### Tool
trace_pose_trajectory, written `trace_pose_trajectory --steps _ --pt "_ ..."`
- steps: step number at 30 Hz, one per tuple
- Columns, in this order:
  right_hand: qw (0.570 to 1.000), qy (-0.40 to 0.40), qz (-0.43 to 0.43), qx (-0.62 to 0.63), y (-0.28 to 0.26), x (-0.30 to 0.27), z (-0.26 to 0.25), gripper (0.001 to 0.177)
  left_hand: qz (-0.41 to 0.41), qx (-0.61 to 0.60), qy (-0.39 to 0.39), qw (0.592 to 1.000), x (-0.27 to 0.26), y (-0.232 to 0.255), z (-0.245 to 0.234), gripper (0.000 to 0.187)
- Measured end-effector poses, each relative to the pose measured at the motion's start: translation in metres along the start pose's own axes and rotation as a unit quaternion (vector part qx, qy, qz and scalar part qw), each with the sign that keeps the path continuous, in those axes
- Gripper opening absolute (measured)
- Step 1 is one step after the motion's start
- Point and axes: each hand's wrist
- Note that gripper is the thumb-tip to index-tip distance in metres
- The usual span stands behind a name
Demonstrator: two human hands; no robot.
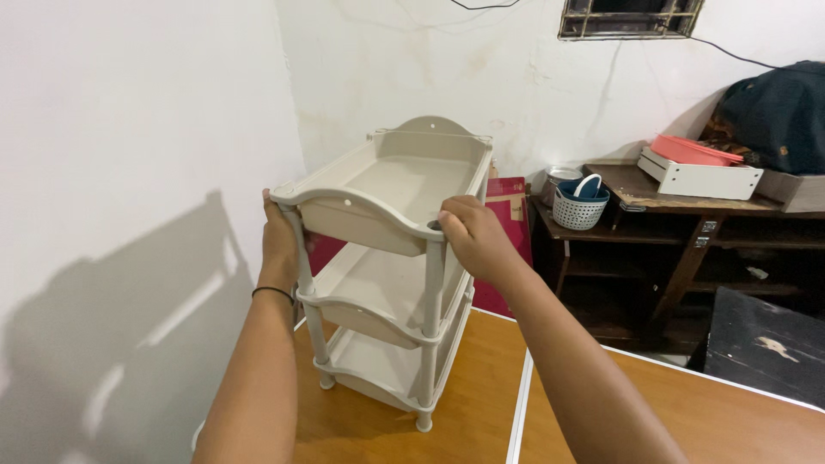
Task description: The person disassembles a white plastic three-tier rolling cart on a wooden table. They remove the shelves and connecting rods one by one, placing them on the table. The person then removes the wheels from the base and stacks the shelves together.
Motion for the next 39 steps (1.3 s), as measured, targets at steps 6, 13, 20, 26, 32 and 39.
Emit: trace_pose_trajectory --steps 6,13,20,26,32,39 --pt "0.999 0.036 0.020 0.007 0.028 -0.030 -0.044 0.036 0.022 -0.075 -0.071 0.994 -0.011 0.008 0.039 0.065" --pt "0.977 -0.009 0.211 -0.041 -0.011 -0.042 -0.117 0.040 0.022 0.087 -0.177 0.980 -0.043 0.038 0.117 0.075" --pt "0.965 -0.001 0.116 -0.234 -0.048 -0.029 -0.163 0.067 0.042 0.118 -0.362 0.923 -0.114 0.044 0.207 0.071" --pt "0.930 0.041 0.212 -0.297 -0.027 -0.082 -0.185 0.049 0.067 0.164 -0.413 0.894 -0.148 0.027 0.262 0.049" --pt "0.931 0.085 0.209 -0.289 0.010 -0.138 -0.208 0.040 0.157 0.179 -0.475 0.847 -0.160 0.002 0.291 0.049" --pt "0.919 0.172 0.297 -0.193 0.054 -0.225 -0.218 0.035 0.207 0.470 -0.364 0.777 -0.154 -0.022 0.266 0.056"
Point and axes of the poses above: each hand's wrist, its own x-axis towards the middle knuckle, its own z-axis out of the palm, y = z × x, and after that the axes turned 8 degrees about -x, right-handed
